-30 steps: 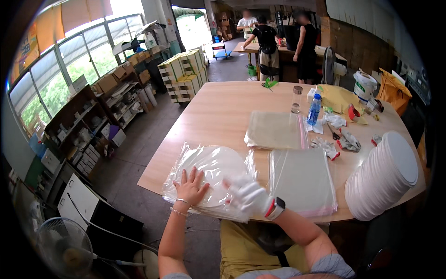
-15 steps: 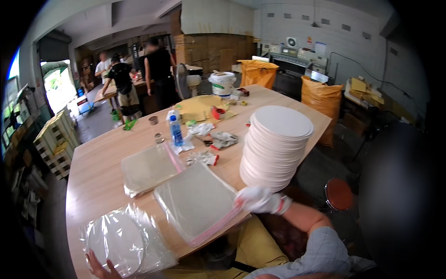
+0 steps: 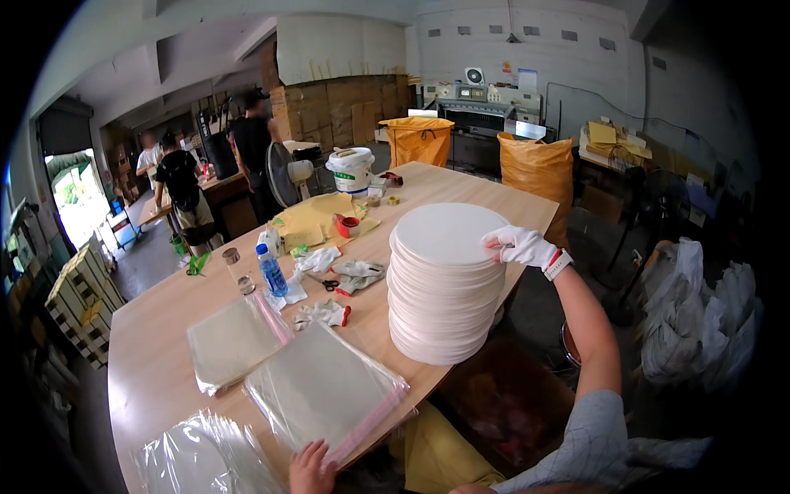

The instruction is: The person repeatedly picks up white circular plates from a stack, places them into clear plastic bags, and stacks the packaged items on the table. The task involves handling the plates and bags by hand in a repetitive sequence.

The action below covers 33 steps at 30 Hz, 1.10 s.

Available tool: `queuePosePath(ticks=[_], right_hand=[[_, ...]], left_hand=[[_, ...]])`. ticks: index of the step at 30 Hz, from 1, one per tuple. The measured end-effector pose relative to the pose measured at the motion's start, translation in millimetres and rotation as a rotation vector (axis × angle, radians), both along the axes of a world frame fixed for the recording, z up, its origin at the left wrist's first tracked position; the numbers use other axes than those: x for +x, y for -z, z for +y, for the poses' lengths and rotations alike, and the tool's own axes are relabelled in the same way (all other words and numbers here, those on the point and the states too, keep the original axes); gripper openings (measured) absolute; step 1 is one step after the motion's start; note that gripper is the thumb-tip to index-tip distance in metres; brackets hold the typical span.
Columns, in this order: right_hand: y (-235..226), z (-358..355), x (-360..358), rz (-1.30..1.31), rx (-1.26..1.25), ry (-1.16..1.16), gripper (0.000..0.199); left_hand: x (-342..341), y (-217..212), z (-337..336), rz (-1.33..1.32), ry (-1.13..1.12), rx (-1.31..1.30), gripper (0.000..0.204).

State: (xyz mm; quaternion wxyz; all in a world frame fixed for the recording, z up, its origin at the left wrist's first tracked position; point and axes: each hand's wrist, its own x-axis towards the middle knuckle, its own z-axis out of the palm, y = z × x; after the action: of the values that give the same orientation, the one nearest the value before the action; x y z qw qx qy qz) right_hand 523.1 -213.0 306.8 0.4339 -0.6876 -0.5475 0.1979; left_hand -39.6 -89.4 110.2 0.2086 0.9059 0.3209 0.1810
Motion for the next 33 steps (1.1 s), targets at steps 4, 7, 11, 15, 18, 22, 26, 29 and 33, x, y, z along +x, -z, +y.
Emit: queuePosePath(ticks=[4, 7, 11, 15, 18, 22, 26, 29, 33], right_hand=[[-11, -11, 4, -0.040, -0.014, 0.070, 0.039], [-6, -14, 11, -0.063, 0.014, 0.009, 0.038], [-6, -15, 13, -0.182, 0.051, -0.067, 0.034], [10, -11, 22, -0.468, 0.225, -0.142, 0.031], [20, -10, 29, -0.806, 0.421, -0.048, 0.021], [6, -10, 3, -1.232, 0.574, 0.142, 0.010], [-16, -28, -102, -1.196, 0.608, -0.010, 0.011], [-12, -62, -173, -1.258, 0.571, -0.125, 0.008], [15, -65, -201, -1.161, 0.480, -0.430, 0.018]], left_hand=[[67, 91, 39, 0.354, -0.069, -0.100, 0.065], [90, 103, 38, 0.348, -0.255, -0.058, 0.068], [104, 108, 35, 0.305, -0.356, -0.082, 0.068], [107, 92, 19, 0.049, -0.272, -0.007, 0.059], [122, 62, 5, -0.181, -0.061, -0.191, 0.046], [168, -6, -12, -0.305, 0.289, -0.557, 0.034], [220, -77, -23, -0.800, 0.584, -1.381, 0.042], [229, -113, -16, -1.092, 0.571, -1.930, 0.048], [190, -95, -6, -1.021, 0.226, -1.457, 0.043]])
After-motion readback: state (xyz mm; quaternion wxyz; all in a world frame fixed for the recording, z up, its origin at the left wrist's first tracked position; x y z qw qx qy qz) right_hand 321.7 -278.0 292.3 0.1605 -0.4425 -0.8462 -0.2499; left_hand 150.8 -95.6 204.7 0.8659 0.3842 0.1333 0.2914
